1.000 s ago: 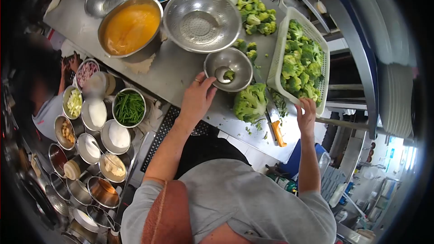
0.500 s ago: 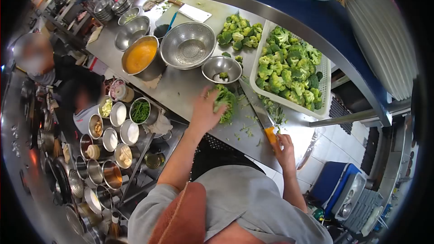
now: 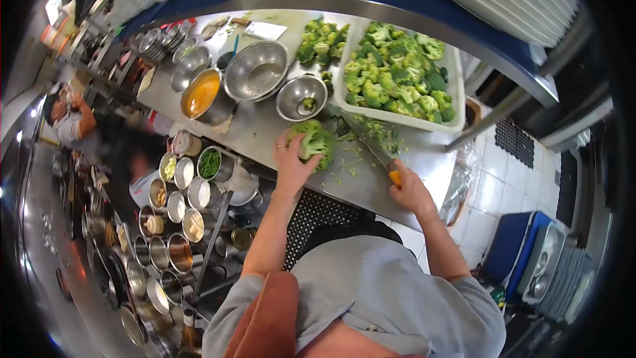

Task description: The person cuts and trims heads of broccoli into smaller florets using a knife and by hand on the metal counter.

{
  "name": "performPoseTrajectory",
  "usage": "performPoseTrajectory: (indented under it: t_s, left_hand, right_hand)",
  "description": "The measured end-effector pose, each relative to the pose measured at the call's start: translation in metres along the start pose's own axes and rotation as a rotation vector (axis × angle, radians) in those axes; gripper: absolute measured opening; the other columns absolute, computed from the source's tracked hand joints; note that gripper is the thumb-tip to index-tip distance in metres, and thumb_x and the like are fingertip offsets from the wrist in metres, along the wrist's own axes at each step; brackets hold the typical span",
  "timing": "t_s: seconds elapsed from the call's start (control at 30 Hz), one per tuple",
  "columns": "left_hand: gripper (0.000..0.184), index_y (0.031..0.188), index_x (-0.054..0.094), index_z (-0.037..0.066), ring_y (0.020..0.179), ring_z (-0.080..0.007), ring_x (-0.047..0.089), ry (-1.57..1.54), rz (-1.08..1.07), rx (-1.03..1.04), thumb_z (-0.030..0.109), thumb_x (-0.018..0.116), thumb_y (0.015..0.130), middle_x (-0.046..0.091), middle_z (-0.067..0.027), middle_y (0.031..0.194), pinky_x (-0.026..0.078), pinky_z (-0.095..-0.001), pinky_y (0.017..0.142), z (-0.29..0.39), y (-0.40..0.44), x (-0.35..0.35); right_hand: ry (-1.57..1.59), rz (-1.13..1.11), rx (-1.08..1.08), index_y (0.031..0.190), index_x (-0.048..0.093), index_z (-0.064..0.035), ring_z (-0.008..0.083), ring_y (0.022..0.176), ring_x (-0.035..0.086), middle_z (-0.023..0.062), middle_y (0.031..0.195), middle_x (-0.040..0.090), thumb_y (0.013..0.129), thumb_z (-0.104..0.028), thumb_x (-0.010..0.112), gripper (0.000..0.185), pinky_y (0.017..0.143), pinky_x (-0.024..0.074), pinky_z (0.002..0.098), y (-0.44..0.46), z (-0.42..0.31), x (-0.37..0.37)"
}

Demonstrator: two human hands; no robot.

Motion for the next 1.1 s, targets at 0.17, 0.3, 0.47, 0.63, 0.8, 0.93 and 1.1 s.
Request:
performPoseTrajectory:
  t_s: [0.17, 0.3, 0.47, 0.63, 0.8, 0.93, 1.1]
  left_hand:
    - [0.085, 0.138, 0.045, 0.002, 0.121, -0.0412, 0.052, -0.347, -0.167, -0.337, 0.034, 0.086, 0.071, 0.051, -0.0257, 0.132, 0.044, -0.0461, 0.103, -0.061, 0.004, 0.034]
    - [0.093, 0.142, 0.040, -0.002, 0.126, -0.0378, 0.050, -0.548, -0.297, -0.335, 0.032, 0.087, 0.070, 0.049, -0.0262, 0.136, 0.042, -0.0437, 0.106, -0.071, 0.000, 0.033]
    - [0.103, 0.146, 0.033, -0.005, 0.127, -0.0396, 0.049, -0.497, -0.226, -0.254, 0.032, 0.088, 0.067, 0.047, -0.0270, 0.137, 0.040, -0.0439, 0.109, -0.053, -0.010, 0.035]
    - [0.111, 0.149, 0.029, -0.002, 0.131, -0.0435, 0.041, -0.448, -0.285, -0.294, 0.033, 0.089, 0.063, 0.043, -0.0302, 0.138, 0.038, -0.0464, 0.111, -0.008, -0.036, 0.031]
    - [0.107, 0.151, 0.030, 0.005, 0.130, -0.0418, 0.044, -0.476, -0.199, -0.279, 0.031, 0.087, 0.064, 0.042, -0.0277, 0.140, 0.038, -0.0456, 0.110, 0.022, -0.053, 0.049]
    - [0.112, 0.152, 0.027, 0.005, 0.133, -0.0450, 0.039, -0.530, -0.268, -0.366, 0.033, 0.088, 0.063, 0.039, -0.0320, 0.142, 0.037, -0.0472, 0.111, 0.028, -0.050, 0.051]
    - [0.098, 0.149, 0.036, 0.003, 0.129, -0.0393, 0.048, -0.269, -0.047, -0.254, 0.034, 0.087, 0.072, 0.048, -0.0268, 0.138, 0.043, -0.0442, 0.106, 0.031, -0.040, 0.014]
  right_hand:
    - [0.026, -0.023, 0.108, 0.125, 0.056, -0.0022, 0.0464, 0.088, 0.067, 0.0292, 0.089, 0.069, 0.090, -0.021, 0.067, 0.041, 0.079, 0.0534, 0.0528, -0.037, 0.009, 0.004]
    - [-0.013, -0.024, 0.144, 0.123, 0.059, -0.0029, 0.0465, 0.085, 0.068, 0.0286, 0.088, 0.069, 0.094, -0.028, 0.066, 0.039, 0.076, 0.0538, 0.0518, -0.062, -0.002, 0.001]
    - [0.038, -0.001, 0.163, 0.125, 0.058, -0.0015, 0.0461, 0.078, 0.066, 0.0298, 0.081, 0.066, 0.093, -0.019, 0.062, 0.037, 0.071, 0.0513, 0.0508, -0.087, -0.022, -0.005]
    - [0.235, 0.027, 0.139, 0.117, 0.059, 0.0000, 0.0382, 0.064, 0.061, 0.0230, 0.071, 0.062, 0.094, -0.015, 0.055, 0.028, 0.064, 0.0482, 0.0432, -0.080, -0.020, 0.003]
    - [0.284, -0.118, 0.063, 0.106, 0.058, 0.0019, 0.0295, 0.064, 0.060, 0.0182, 0.071, 0.062, 0.095, -0.013, 0.051, 0.020, 0.062, 0.0471, 0.0397, -0.035, -0.033, 0.001]
    - [0.461, -0.033, -0.026, 0.108, 0.057, 0.0012, 0.0240, 0.062, 0.058, 0.0148, 0.070, 0.061, 0.096, -0.013, 0.051, 0.020, 0.062, 0.0467, 0.0379, -0.003, -0.042, -0.007]
    - [0.237, 0.015, -0.126, 0.116, 0.055, 0.0011, 0.0313, 0.067, 0.061, 0.0186, 0.077, 0.064, 0.095, -0.011, 0.050, 0.025, 0.065, 0.0478, 0.0409, 0.001, -0.010, -0.025]
Point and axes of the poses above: each hand's wrist, its own y-axis towards the middle knuckle, its own x-axis out of the palm, z = x × y, the point moved 5 cm from there along y, towards the middle knuckle
